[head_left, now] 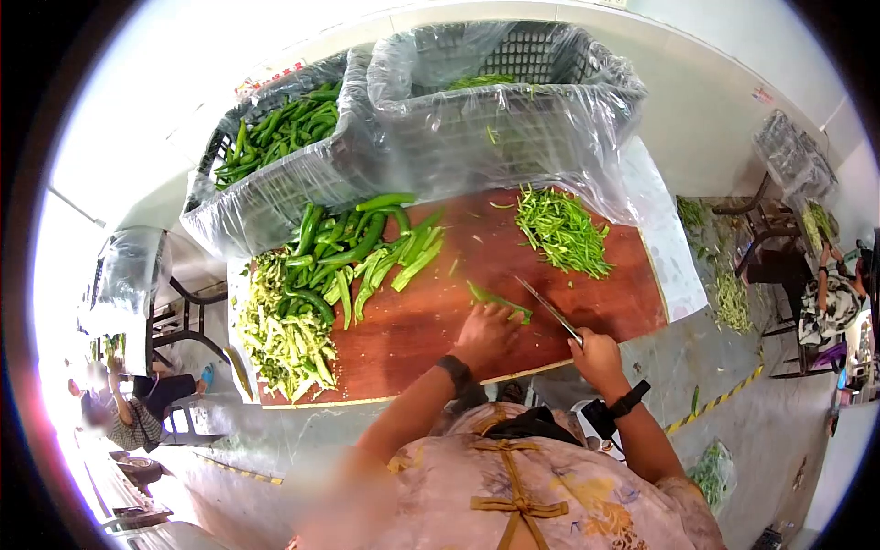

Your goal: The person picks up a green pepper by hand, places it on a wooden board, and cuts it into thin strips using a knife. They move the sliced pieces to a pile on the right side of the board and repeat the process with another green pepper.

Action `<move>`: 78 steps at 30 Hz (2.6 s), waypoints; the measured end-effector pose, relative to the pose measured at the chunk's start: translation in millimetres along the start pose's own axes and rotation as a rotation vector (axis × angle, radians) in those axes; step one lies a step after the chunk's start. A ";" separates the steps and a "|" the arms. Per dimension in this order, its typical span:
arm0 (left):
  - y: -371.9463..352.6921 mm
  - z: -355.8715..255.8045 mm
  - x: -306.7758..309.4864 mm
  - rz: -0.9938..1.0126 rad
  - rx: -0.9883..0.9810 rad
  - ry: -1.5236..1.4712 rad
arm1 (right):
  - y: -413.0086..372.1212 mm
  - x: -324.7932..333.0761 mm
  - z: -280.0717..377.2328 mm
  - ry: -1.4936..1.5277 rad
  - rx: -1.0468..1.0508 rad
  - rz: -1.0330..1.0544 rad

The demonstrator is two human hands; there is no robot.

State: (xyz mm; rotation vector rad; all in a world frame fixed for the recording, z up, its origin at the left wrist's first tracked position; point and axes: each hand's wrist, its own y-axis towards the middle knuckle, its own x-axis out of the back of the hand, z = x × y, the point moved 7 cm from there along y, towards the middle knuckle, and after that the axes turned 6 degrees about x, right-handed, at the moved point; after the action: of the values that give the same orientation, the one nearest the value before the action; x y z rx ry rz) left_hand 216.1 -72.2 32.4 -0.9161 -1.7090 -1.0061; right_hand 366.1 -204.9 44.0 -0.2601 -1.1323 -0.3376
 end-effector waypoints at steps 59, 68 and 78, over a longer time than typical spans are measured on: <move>8.7 -12.7 -3.0 -0.053 0.059 -0.154 | 30.7 -23.8 24.8 -0.166 0.188 0.051; 8.9 -14.2 -4.4 -0.081 0.048 -0.226 | 29.4 2.0 19.3 -0.147 0.197 0.066; 13.7 -15.7 -5.3 -0.119 0.032 -0.147 | 11.9 1.6 18.4 -0.153 0.198 0.124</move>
State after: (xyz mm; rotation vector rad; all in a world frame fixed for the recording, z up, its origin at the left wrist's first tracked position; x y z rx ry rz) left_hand 235.2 -81.9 34.3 -0.8942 -1.9165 -1.0064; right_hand 355.9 -187.3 52.5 -0.1823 -1.2850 -0.0957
